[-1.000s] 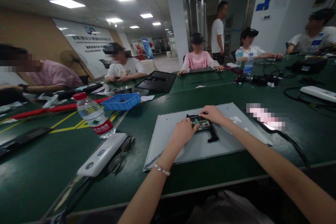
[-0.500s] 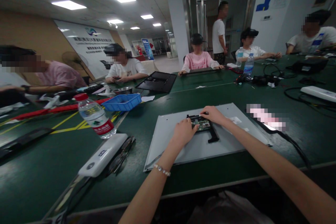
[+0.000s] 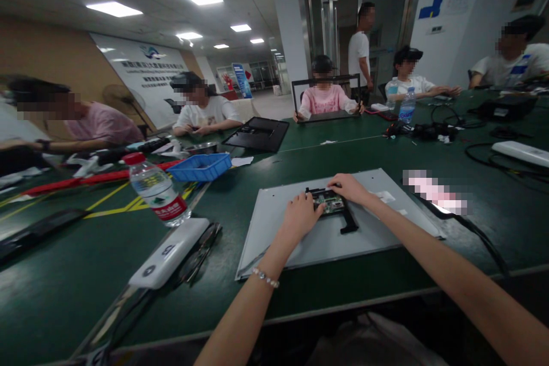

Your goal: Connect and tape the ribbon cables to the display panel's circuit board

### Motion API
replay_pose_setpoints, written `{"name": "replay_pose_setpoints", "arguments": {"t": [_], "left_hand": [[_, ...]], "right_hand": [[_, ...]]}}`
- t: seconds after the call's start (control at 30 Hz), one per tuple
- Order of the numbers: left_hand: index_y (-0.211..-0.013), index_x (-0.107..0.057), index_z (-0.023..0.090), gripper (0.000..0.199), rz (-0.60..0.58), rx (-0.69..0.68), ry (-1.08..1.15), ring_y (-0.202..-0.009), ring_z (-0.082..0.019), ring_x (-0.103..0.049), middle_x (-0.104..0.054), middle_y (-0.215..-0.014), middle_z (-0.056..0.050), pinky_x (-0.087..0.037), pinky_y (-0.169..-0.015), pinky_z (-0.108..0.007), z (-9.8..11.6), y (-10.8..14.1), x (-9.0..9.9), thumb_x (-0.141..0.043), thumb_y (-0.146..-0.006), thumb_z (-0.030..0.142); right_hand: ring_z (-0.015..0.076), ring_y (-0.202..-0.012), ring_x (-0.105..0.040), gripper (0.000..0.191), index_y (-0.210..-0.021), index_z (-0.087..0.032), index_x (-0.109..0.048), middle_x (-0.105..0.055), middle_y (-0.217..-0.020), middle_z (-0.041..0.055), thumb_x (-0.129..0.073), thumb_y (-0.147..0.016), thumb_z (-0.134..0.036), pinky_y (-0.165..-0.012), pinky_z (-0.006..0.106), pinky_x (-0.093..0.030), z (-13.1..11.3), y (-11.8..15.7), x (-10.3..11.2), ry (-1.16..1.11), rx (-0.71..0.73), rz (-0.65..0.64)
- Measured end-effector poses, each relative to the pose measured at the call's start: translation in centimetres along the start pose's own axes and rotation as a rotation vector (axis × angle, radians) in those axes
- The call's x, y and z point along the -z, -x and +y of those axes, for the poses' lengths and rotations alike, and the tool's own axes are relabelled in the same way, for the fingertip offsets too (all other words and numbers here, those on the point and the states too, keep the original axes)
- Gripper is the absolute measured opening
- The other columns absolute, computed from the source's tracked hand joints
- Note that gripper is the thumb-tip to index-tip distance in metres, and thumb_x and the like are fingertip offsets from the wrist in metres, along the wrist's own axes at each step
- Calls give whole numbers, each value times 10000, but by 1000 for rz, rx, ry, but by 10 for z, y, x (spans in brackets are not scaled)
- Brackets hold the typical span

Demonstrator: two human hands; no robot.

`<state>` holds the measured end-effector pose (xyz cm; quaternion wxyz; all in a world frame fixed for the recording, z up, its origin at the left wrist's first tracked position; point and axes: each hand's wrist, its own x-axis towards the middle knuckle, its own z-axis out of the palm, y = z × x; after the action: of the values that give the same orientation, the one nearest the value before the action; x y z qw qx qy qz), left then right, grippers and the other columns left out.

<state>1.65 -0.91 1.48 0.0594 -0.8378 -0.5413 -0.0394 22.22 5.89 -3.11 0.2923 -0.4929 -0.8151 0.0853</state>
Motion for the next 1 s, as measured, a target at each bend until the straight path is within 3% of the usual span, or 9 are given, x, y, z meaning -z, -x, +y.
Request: {"name": "replay_pose_setpoints", "arguments": {"t": [0.27, 0.53, 1.0], "left_hand": [[-1259, -501, 100, 536, 3, 6, 2, -1111, -298, -555, -599, -1183, -181, -431, -905, -382, 0, 1, 0, -369, -946, 514], [-1292, -486, 109, 554, 10, 15, -13, -1145, -304, -532, -550, -1260, -189, -412, -922, -388, 1, 2, 1, -349, -949, 523], [-1269, -505, 111, 536, 25, 15, -9, -1145, -303, -538, -599, -1207, -181, -422, -909, -396, 1, 2, -3, -363, -949, 517]], "right_hand": [[203, -918, -631, 176, -938, -182, -748, -718, -957, 77, -590, -876, -230, -841, 286, -443, -4, 3, 1, -26, -14, 28], [207, -932, -629, 184, -935, -171, -750, -717, -956, 84, -585, -878, -230, -845, 281, -435, -7, 3, 3, -17, -11, 26], [208, -919, -627, 175, -923, -174, -757, -717, -936, 80, -592, -865, -194, -835, 282, -439, -7, 1, 3, 2, -1, 14]]}}
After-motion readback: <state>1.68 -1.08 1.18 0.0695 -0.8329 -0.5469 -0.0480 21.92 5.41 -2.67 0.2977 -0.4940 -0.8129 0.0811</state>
